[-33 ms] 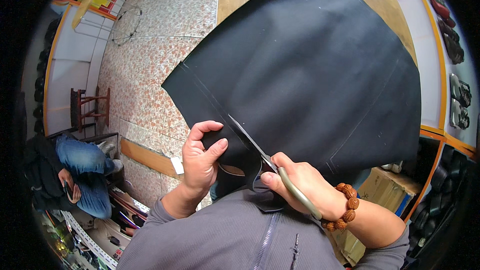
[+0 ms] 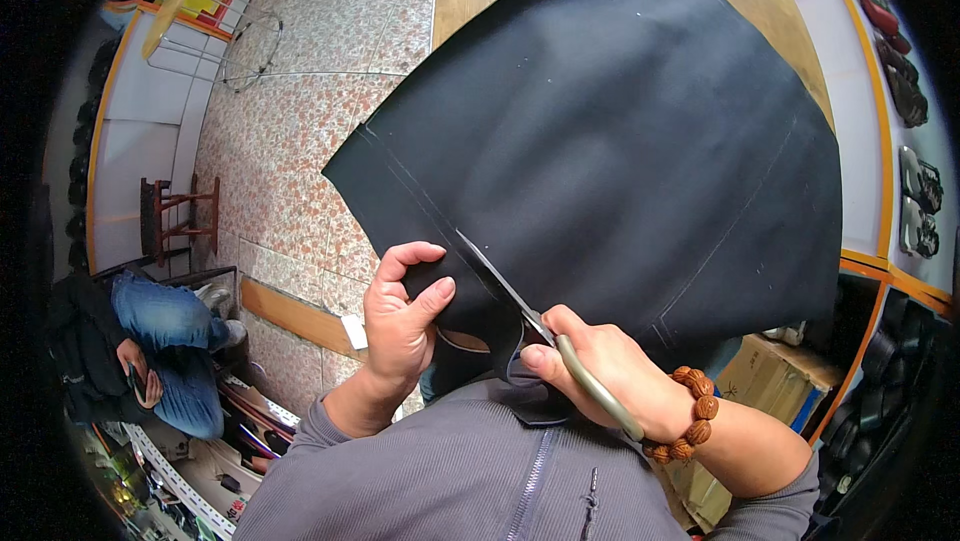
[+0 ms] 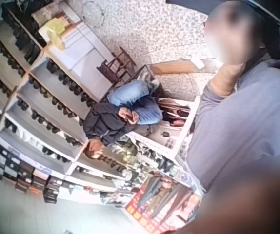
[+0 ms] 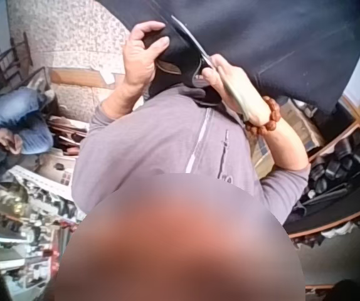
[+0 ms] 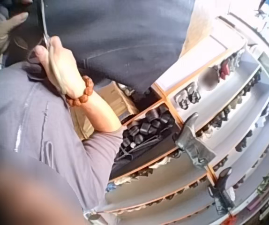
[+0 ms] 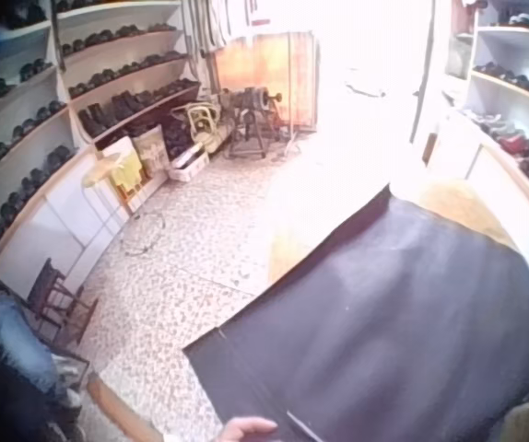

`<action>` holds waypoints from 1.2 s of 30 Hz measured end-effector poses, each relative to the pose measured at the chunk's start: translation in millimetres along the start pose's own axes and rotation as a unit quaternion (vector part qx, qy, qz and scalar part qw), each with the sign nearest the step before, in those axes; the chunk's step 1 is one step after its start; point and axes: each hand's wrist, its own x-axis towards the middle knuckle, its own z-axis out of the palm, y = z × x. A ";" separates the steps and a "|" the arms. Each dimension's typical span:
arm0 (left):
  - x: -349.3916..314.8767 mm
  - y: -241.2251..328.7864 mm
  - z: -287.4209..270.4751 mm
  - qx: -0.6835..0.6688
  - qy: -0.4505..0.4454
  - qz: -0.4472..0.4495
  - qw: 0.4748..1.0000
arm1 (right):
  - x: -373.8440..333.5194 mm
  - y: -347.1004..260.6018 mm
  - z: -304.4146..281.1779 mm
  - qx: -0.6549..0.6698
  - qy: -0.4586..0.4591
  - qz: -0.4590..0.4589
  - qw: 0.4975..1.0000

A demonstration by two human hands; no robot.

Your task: The person cuts a large sheet of black leather using shears, following pre-drawn white lines. They reposition the material several times to cut along different marked sections, then roll the remaining sheet and place it on a shelf before continuing to cut additional pieces.

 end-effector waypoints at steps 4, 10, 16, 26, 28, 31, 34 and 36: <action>-0.3 1.2 0.2 -0.013 -0.002 -0.008 1.000 | -1.9 -1.6 -1.1 0.011 0.001 0.011 1.000; 0.8 0.6 -0.2 -0.002 0.005 -0.004 1.000 | -1.8 -3.5 -1.5 0.023 0.004 0.019 1.000; 0.5 0.6 -0.4 -0.007 0.003 -0.006 1.000 | -3.0 -4.0 -1.4 0.028 0.010 0.022 0.999; -0.3 -1.9 -3.2 0.011 0.005 -0.003 1.000 | -5.0 -5.6 -3.5 0.029 0.003 0.045 0.999; 1.9 -0.1 -3.5 0.016 -0.003 -0.002 1.000 | -6.0 -4.8 -3.8 0.036 0.008 0.036 0.999; 13.5 4.5 -6.0 0.042 0.029 0.059 0.997 | -6.3 -4.2 -5.3 0.027 0.006 0.025 0.999; 25.3 11.3 -12.2 -0.054 0.033 0.052 0.997 | -1.1 -6.1 -5.8 -0.002 0.001 -0.006 1.000; 26.5 14.1 -14.2 -0.047 0.010 0.053 0.997 | 4.6 -9.2 -7.2 -0.016 -0.010 -0.015 1.000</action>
